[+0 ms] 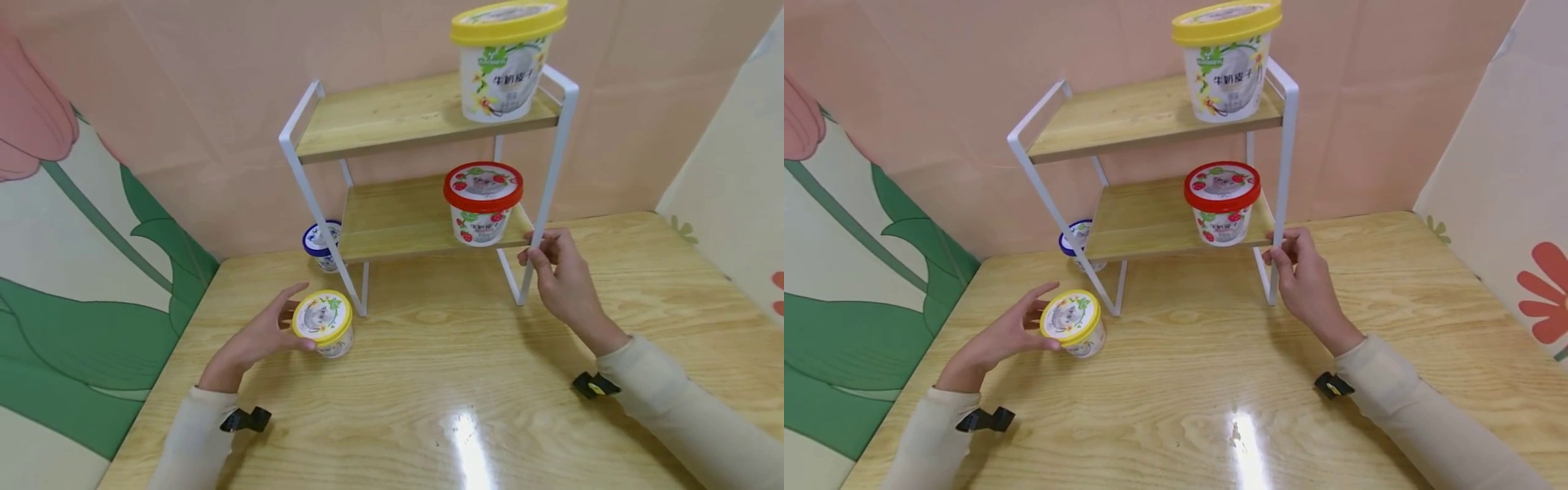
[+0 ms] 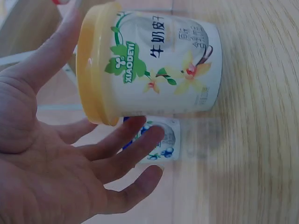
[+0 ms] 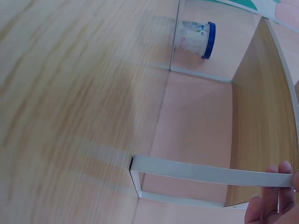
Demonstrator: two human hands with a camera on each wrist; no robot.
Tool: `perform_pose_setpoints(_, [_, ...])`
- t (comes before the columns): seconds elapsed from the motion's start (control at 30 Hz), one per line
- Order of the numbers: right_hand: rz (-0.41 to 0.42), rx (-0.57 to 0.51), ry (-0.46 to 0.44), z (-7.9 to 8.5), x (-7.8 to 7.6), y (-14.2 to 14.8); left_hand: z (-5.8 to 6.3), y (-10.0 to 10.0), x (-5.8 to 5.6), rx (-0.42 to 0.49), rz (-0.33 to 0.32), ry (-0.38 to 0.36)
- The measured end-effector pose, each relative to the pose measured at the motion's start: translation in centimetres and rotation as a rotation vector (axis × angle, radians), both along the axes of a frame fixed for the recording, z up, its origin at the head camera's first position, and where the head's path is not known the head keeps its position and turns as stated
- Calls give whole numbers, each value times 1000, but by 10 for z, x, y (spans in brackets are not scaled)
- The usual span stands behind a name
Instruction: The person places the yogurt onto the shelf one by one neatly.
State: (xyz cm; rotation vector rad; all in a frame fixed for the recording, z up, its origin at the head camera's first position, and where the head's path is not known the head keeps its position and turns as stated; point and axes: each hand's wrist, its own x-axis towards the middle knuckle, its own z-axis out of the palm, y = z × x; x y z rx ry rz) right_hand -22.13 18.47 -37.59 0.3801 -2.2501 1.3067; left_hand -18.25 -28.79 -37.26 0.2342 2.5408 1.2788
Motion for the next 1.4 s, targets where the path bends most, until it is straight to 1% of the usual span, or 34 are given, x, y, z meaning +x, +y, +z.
perform_pose_setpoints(0.17, [15,-4,27,-3,-1,0,-2,-1,-1,-11,-10,-20])
perform_pose_setpoints(0.43, [14,1,31,-4,-2,2,-2,3,0,12,-44,-4])
perform_pose_setpoints(0.6, [12,10,16,-3,-1,3,-3,9,0,-12,-32,-5])
perform_pose_setpoints(0.83, [18,10,8,-3,-2,2,-7,19,2,-5,-28,-1])
perform_pose_setpoints(1.2, [23,16,12,-3,-1,1,-11,33,3,59,-34,-7])
perform_pose_setpoints(1.4, [21,13,19,-4,-1,1,-13,38,4,82,-43,2])
